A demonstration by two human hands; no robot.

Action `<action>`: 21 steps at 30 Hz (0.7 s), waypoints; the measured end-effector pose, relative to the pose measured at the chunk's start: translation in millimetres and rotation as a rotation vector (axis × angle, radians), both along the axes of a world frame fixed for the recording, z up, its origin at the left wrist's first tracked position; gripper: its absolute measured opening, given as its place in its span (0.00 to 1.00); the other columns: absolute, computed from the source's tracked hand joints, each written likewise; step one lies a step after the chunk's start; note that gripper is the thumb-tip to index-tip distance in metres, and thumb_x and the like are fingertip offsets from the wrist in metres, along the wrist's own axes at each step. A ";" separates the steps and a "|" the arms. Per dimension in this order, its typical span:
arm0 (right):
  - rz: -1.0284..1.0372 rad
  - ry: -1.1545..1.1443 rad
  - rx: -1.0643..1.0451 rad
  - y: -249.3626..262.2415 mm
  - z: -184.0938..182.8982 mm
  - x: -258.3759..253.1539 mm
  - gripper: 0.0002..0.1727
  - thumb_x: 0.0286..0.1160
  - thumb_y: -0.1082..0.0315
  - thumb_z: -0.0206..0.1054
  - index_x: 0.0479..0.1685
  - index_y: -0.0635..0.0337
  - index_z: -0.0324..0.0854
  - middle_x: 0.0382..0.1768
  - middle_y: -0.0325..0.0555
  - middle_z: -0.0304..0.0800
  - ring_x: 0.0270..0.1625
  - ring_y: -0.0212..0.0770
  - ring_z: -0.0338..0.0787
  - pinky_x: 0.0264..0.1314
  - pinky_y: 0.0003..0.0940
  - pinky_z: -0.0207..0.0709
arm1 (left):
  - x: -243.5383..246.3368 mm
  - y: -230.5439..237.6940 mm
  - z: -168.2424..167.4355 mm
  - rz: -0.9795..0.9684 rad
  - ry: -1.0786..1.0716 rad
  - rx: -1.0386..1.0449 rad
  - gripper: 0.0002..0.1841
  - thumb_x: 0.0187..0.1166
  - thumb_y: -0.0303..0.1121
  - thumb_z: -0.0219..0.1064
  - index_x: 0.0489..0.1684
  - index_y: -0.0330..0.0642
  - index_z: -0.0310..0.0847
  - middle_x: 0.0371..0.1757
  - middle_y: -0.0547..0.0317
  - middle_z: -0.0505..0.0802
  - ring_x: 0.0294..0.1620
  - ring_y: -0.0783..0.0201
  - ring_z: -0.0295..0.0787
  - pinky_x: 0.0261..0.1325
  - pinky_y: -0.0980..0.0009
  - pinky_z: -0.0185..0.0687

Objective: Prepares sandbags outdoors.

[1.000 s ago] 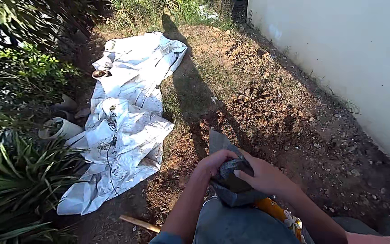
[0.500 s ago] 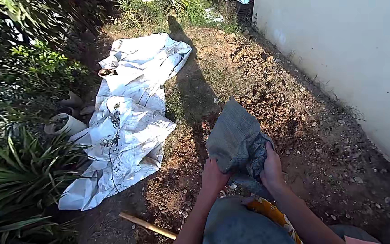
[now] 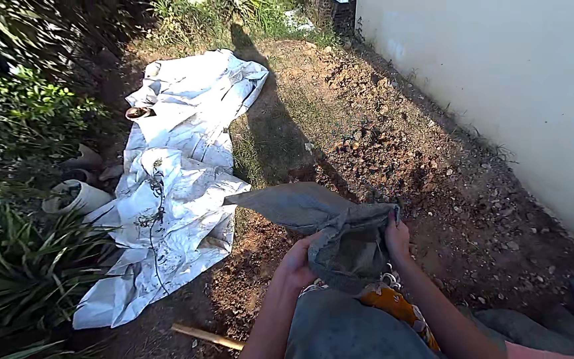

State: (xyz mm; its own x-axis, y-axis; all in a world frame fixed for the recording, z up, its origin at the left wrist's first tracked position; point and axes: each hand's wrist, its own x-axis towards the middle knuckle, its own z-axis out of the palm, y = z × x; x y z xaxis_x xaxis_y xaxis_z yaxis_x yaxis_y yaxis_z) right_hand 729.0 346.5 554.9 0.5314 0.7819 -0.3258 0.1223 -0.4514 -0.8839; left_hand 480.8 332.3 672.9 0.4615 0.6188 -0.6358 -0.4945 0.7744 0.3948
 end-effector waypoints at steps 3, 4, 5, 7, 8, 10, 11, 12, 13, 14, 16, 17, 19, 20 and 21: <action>0.058 0.130 -0.073 -2.5 -3.3 1.4 0.39 0.90 0.34 0.43 0.55 0.64 0.84 0.41 0.62 0.88 0.44 0.57 0.88 0.48 0.63 0.80 | -22.7 4.7 7.0 -0.126 0.012 0.186 0.24 0.78 0.59 0.68 0.52 0.46 0.90 0.45 0.52 0.97 0.44 0.61 0.97 0.48 0.62 0.95; 0.074 0.257 -0.129 -2.5 2.1 -0.6 0.39 0.89 0.34 0.44 0.62 0.64 0.81 0.47 0.63 0.88 0.49 0.56 0.88 0.52 0.61 0.80 | -35.7 10.1 3.4 -0.112 0.049 0.269 0.29 0.65 0.64 0.77 0.48 0.49 0.91 0.42 0.55 0.98 0.42 0.63 0.97 0.47 0.64 0.96; 0.086 0.421 -0.192 -2.2 7.1 -2.6 0.38 0.90 0.35 0.44 0.70 0.62 0.77 0.53 0.61 0.87 0.53 0.54 0.87 0.55 0.57 0.81 | -50.2 16.4 -2.9 -0.095 0.138 0.345 0.34 0.48 0.67 0.85 0.44 0.50 0.92 0.38 0.58 0.98 0.39 0.66 0.97 0.44 0.65 0.95; 0.081 0.749 -0.270 -4.5 14.6 -2.7 0.35 0.91 0.38 0.45 0.79 0.59 0.69 0.63 0.57 0.86 0.63 0.52 0.88 0.64 0.54 0.83 | -74.8 31.6 -15.6 -0.209 0.383 0.487 0.33 0.46 0.53 0.92 0.47 0.45 0.88 0.37 0.58 0.97 0.36 0.67 0.96 0.43 0.67 0.94; 0.074 0.865 -0.279 -6.1 17.9 -2.0 0.33 0.93 0.41 0.45 0.80 0.59 0.67 0.64 0.57 0.86 0.64 0.51 0.89 0.65 0.53 0.84 | -78.1 40.0 -17.8 -0.294 0.553 0.525 0.27 0.56 0.40 0.87 0.53 0.39 0.85 0.40 0.54 0.96 0.39 0.63 0.95 0.46 0.64 0.94; 0.065 0.997 -0.302 -10.5 24.8 -1.9 0.30 0.93 0.45 0.47 0.77 0.59 0.69 0.59 0.56 0.89 0.59 0.50 0.91 0.62 0.50 0.86 | -68.4 49.6 -25.9 -0.315 0.975 0.574 0.28 0.67 0.31 0.84 0.65 0.36 0.78 0.49 0.45 0.95 0.46 0.53 0.94 0.53 0.53 0.91; 0.084 1.029 -0.328 -14.6 29.7 -2.8 0.28 0.93 0.45 0.48 0.74 0.59 0.72 0.55 0.55 0.90 0.56 0.49 0.92 0.59 0.49 0.87 | -61.8 51.5 -34.3 -0.279 1.182 0.610 0.35 0.67 0.32 0.84 0.73 0.37 0.70 0.54 0.42 0.93 0.50 0.47 0.93 0.56 0.46 0.88; 0.119 1.074 -0.352 -18.6 34.9 -3.8 0.27 0.93 0.45 0.48 0.69 0.58 0.76 0.52 0.54 0.91 0.53 0.48 0.93 0.57 0.48 0.88 | -56.9 52.7 -42.6 -0.245 1.355 0.653 0.42 0.68 0.34 0.84 0.81 0.38 0.63 0.61 0.39 0.90 0.52 0.42 0.92 0.57 0.40 0.87; 0.152 1.139 -0.357 -22.5 40.4 -5.0 0.26 0.92 0.45 0.47 0.63 0.56 0.80 0.48 0.52 0.93 0.51 0.46 0.93 0.55 0.48 0.88 | -53.2 53.6 -48.5 -0.238 1.485 0.699 0.42 0.70 0.35 0.82 0.85 0.38 0.62 0.66 0.38 0.87 0.55 0.39 0.90 0.58 0.37 0.85; 0.163 1.208 -0.338 -25.8 46.9 -5.6 0.26 0.91 0.46 0.47 0.58 0.56 0.83 0.46 0.52 0.94 0.49 0.46 0.94 0.53 0.48 0.88 | -49.1 54.3 -51.9 -0.269 1.566 0.739 0.35 0.74 0.33 0.78 0.82 0.37 0.70 0.68 0.36 0.87 0.59 0.37 0.89 0.62 0.35 0.83; 0.139 1.341 -0.251 -32.2 55.5 -2.5 0.27 0.89 0.45 0.45 0.51 0.55 0.86 0.42 0.52 0.94 0.46 0.46 0.95 0.49 0.48 0.90 | -35.3 53.9 -52.9 -0.408 1.577 0.738 0.12 0.82 0.33 0.71 0.57 0.37 0.89 0.53 0.38 0.93 0.55 0.39 0.91 0.63 0.36 0.82; 0.149 1.416 -0.189 -37.4 53.4 2.2 0.28 0.88 0.45 0.45 0.49 0.55 0.87 0.41 0.52 0.95 0.45 0.46 0.96 0.48 0.47 0.91 | -27.9 51.1 -54.1 -0.465 1.504 0.726 0.10 0.85 0.33 0.67 0.50 0.38 0.92 0.46 0.41 0.95 0.51 0.42 0.92 0.60 0.38 0.83; 0.176 1.512 -0.064 -42.5 44.6 14.1 0.30 0.86 0.43 0.43 0.48 0.53 0.87 0.42 0.52 0.96 0.46 0.45 0.96 0.50 0.46 0.91 | -15.7 48.0 -58.7 -0.407 1.175 0.592 0.11 0.89 0.30 0.60 0.50 0.35 0.90 0.42 0.46 0.94 0.47 0.54 0.92 0.56 0.52 0.86; 0.163 1.496 -0.027 -41.7 40.6 21.0 0.31 0.86 0.42 0.42 0.50 0.53 0.88 0.43 0.52 0.96 0.47 0.45 0.96 0.50 0.47 0.92 | -10.7 46.3 -59.3 -0.270 0.893 0.438 0.12 0.91 0.28 0.56 0.53 0.33 0.85 0.41 0.50 0.94 0.42 0.61 0.91 0.51 0.62 0.88; 0.136 1.418 -0.017 -39.0 36.1 28.8 0.31 0.88 0.42 0.41 0.53 0.52 0.87 0.44 0.52 0.96 0.48 0.45 0.96 0.51 0.47 0.91 | -6.2 45.5 -53.9 -0.146 0.622 0.247 0.12 0.92 0.28 0.51 0.57 0.34 0.80 0.41 0.51 0.93 0.40 0.63 0.92 0.48 0.65 0.90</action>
